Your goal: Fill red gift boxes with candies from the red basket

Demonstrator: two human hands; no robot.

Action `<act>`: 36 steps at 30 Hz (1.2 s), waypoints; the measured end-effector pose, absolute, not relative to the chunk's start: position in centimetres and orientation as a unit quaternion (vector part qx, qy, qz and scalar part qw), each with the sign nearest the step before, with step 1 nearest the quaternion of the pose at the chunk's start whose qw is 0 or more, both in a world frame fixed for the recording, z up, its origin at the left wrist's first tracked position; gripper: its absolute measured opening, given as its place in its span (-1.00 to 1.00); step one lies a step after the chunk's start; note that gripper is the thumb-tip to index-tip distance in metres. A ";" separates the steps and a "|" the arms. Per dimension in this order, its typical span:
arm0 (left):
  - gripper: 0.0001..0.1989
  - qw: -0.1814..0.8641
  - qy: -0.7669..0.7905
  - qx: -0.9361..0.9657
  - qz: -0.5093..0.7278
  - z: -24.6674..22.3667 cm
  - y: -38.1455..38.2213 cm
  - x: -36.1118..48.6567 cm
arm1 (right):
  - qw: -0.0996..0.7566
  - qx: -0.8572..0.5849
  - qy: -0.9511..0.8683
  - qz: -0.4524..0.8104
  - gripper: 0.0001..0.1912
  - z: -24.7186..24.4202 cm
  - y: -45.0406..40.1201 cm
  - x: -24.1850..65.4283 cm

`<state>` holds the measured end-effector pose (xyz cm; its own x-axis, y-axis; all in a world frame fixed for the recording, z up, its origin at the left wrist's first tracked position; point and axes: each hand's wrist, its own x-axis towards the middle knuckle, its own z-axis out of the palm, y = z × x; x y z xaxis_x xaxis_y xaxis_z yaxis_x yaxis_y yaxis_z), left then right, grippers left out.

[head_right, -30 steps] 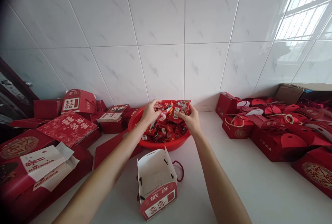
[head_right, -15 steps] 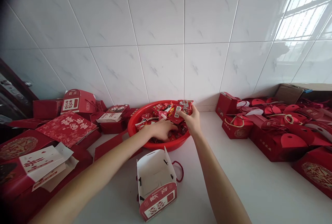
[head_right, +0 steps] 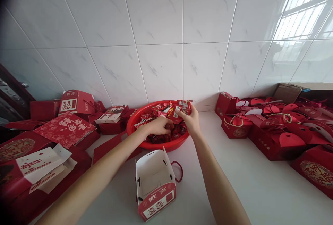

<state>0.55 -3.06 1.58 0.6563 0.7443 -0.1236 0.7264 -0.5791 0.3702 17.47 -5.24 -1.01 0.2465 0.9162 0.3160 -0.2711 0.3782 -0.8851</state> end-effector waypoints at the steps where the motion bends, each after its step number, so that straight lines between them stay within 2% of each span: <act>1: -0.83 0.202 0.413 0.887 0.043 1.5 -2.9 0.4 | 0.701 -0.363 -0.445 0.423 -0.56 -1.0 -5.2 17.5; 6: -0.82 0.215 0.405 0.864 0.207 0.7 -1.6 -0.1 | 0.695 -0.373 -0.447 0.422 -0.55 -0.8 -5.5 17.5; 10: -0.73 0.229 0.410 0.815 0.339 0.3 -0.7 -0.4 | 0.693 -0.376 -0.449 0.421 -0.53 -0.7 -5.6 17.6; 15: -0.72 0.281 0.373 0.767 0.440 0.2 -0.3 -0.6 | 0.699 -0.376 -0.433 0.427 -0.53 -0.6 -5.5 17.5; 21: -0.76 0.318 0.373 0.739 0.462 0.5 -0.6 -0.4 | 0.693 -0.366 -0.439 0.438 -0.51 -0.4 -5.7 17.5; 28: -0.71 0.334 0.362 0.738 0.461 0.6 -0.6 -0.5 | 0.671 -0.361 -0.471 0.444 -0.52 -0.5 -5.7 17.7; 36: -0.81 0.342 0.370 0.732 0.458 1.0 -0.7 -0.4 | 0.670 -0.375 -0.470 0.437 -0.53 -0.4 -5.8 17.7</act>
